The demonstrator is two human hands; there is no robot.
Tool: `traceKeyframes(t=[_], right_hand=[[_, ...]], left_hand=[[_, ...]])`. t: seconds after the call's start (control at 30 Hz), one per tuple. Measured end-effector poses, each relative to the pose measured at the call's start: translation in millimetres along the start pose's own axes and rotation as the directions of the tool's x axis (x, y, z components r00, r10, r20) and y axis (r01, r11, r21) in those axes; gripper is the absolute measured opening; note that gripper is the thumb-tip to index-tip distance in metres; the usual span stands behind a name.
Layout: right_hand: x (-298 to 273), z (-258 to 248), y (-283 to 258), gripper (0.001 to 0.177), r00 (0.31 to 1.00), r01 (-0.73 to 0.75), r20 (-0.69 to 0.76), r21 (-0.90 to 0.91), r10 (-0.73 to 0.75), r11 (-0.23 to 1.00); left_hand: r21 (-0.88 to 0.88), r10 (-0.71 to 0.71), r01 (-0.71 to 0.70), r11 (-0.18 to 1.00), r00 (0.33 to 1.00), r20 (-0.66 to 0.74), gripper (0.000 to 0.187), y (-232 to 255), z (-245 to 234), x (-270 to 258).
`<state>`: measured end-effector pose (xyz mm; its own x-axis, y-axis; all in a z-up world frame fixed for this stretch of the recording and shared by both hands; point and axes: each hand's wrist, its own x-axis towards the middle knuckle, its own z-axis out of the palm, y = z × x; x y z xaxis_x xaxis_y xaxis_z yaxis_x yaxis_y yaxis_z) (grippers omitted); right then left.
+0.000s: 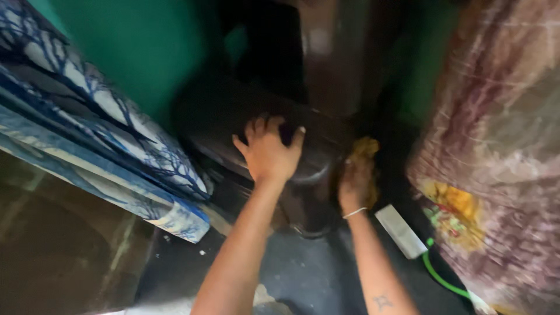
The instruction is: The person sits on the floor and wipes a dark plastic chair with a yellow cloth. They clean the seat, backrest, and legs of the chair. The person also briefly handles a small white box and a yellow cloth on the floor.
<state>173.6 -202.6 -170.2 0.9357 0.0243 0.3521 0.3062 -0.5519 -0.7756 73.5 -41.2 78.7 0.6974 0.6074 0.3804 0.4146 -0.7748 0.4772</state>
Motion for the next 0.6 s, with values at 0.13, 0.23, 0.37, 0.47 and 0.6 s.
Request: traceKeyframes(t=[0.13,0.23,0.37,0.47,0.6], right_hand=[[-85,-10,-38,0.054,0.993,0.044,-0.105,-0.038,-0.048,0.998],[-123,-36,-85,0.046,0.89,-0.456,0.154,0.323,0.43,0.829],[-111,-74,-139,0.042,0.962,-0.209,0.012,0.672,0.272,0.71],[-88,-101,-172,0.045,0.995,-0.102,0.101,0.887,0.026,0.451],[-69,-87,-186,0.058,0.862,0.496,-0.169,0.077,-0.479,0.865]], left_hand=[[-0.003,0.023,-0.023,1.0,1.0,-0.016,0.052,-4,4,0],[-0.008,0.033,-0.034,0.999,0.999,-0.031,0.05,-5,6,0],[-0.016,0.013,-0.013,1.0,1.0,-0.015,0.051,-2,8,2],[-0.011,0.021,-0.021,1.0,1.0,-0.007,0.053,-4,12,4],[-0.004,0.056,-0.056,0.998,0.998,-0.007,0.051,-6,17,7]])
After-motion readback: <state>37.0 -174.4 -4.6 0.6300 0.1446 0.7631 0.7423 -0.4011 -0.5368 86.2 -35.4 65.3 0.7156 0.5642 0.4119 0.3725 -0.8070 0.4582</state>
